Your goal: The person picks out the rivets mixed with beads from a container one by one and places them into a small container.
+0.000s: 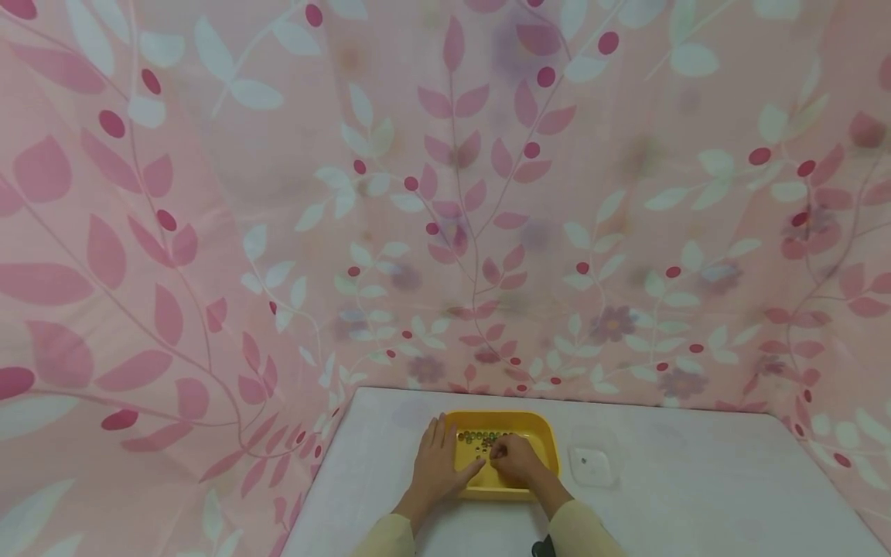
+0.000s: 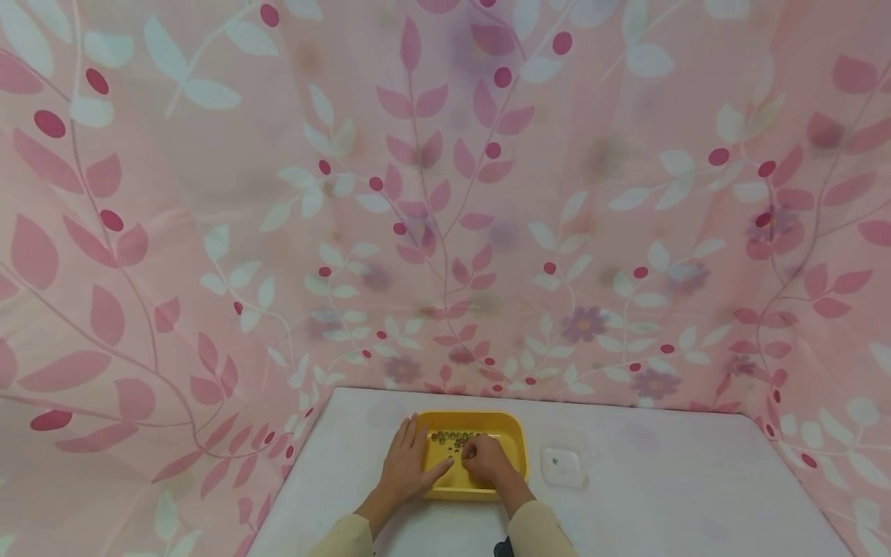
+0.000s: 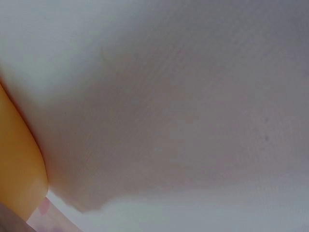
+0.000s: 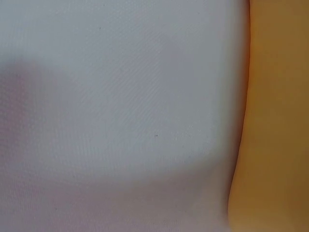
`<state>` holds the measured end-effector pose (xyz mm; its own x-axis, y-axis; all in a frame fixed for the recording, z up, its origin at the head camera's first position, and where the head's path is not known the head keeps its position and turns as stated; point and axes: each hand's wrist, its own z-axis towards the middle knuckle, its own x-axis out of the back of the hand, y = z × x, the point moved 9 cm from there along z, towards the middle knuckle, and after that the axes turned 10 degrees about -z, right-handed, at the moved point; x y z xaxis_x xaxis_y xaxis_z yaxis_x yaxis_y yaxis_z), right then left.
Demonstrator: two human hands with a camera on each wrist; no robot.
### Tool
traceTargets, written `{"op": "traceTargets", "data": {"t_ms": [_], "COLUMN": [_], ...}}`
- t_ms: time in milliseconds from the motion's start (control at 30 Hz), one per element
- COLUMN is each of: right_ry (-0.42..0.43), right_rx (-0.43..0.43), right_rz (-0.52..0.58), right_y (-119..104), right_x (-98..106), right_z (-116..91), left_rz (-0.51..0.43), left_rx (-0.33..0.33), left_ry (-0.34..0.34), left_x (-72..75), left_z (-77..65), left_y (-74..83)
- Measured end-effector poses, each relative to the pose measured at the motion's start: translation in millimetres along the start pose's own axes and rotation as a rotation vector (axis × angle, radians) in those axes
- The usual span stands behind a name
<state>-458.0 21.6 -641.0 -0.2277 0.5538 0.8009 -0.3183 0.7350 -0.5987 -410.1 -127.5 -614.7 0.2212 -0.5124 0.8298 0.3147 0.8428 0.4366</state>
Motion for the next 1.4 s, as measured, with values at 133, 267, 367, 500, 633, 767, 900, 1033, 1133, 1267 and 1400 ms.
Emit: {"op": "traceTargets", "data": {"t_ms": [133, 267, 367, 500, 633, 767, 900, 1033, 1133, 1267, 1400], "right_ry": [0.005, 0.006, 0.005, 0.013, 0.031, 0.035, 0.035, 0.029, 0.036, 0.111, 0.174], "right_rx": [-0.016, -0.029, -0.04, -0.051, -0.055, -0.078, -0.075, -0.035, -0.036, -0.066, -0.021], "right_rz": [-0.002, 0.006, 0.018, 0.039, 0.057, 0.067, 0.079, 0.089, 0.11, 0.139, 0.166], "right_y": [2.8, 4.6, 6.9, 10.5, 11.7, 15.2, 15.1, 7.7, 3.6, -0.8, -15.8], "right_x": [1.1, 1.9, 1.4, 1.3, 3.8, 4.8, 5.4, 7.1, 11.7, 27.4, 43.6], "right_z": [-2.2, -5.1, -6.9, -9.7, -12.6, -12.6, -10.8, -9.4, -9.9, -10.7, -8.1], "left_rz": [0.003, 0.011, 0.019, 0.027, 0.029, 0.022, 0.035, 0.067, 0.059, 0.043, 0.049], "left_rx": [-0.011, -0.002, 0.019, 0.035, 0.029, 0.011, 0.004, 0.008, 0.019, 0.035, 0.047], "left_ry": [0.009, -0.012, -0.041, -0.071, -0.075, -0.061, -0.071, -0.087, -0.093, -0.124, -0.112], "left_x": [0.3, -0.1, -2.2, -3.5, -3.9, -4.4, -5.5, -4.8, -3.4, -5.3, -1.6], "left_z": [-0.3, -0.3, -0.9, -1.4, -1.5, -1.1, -0.1, 0.6, 1.0, 1.4, 2.3], "left_y": [3.9, 7.0, 7.6, 9.8, 13.0, 15.0, 14.3, 12.9, 12.3, 9.2, 1.1]}}
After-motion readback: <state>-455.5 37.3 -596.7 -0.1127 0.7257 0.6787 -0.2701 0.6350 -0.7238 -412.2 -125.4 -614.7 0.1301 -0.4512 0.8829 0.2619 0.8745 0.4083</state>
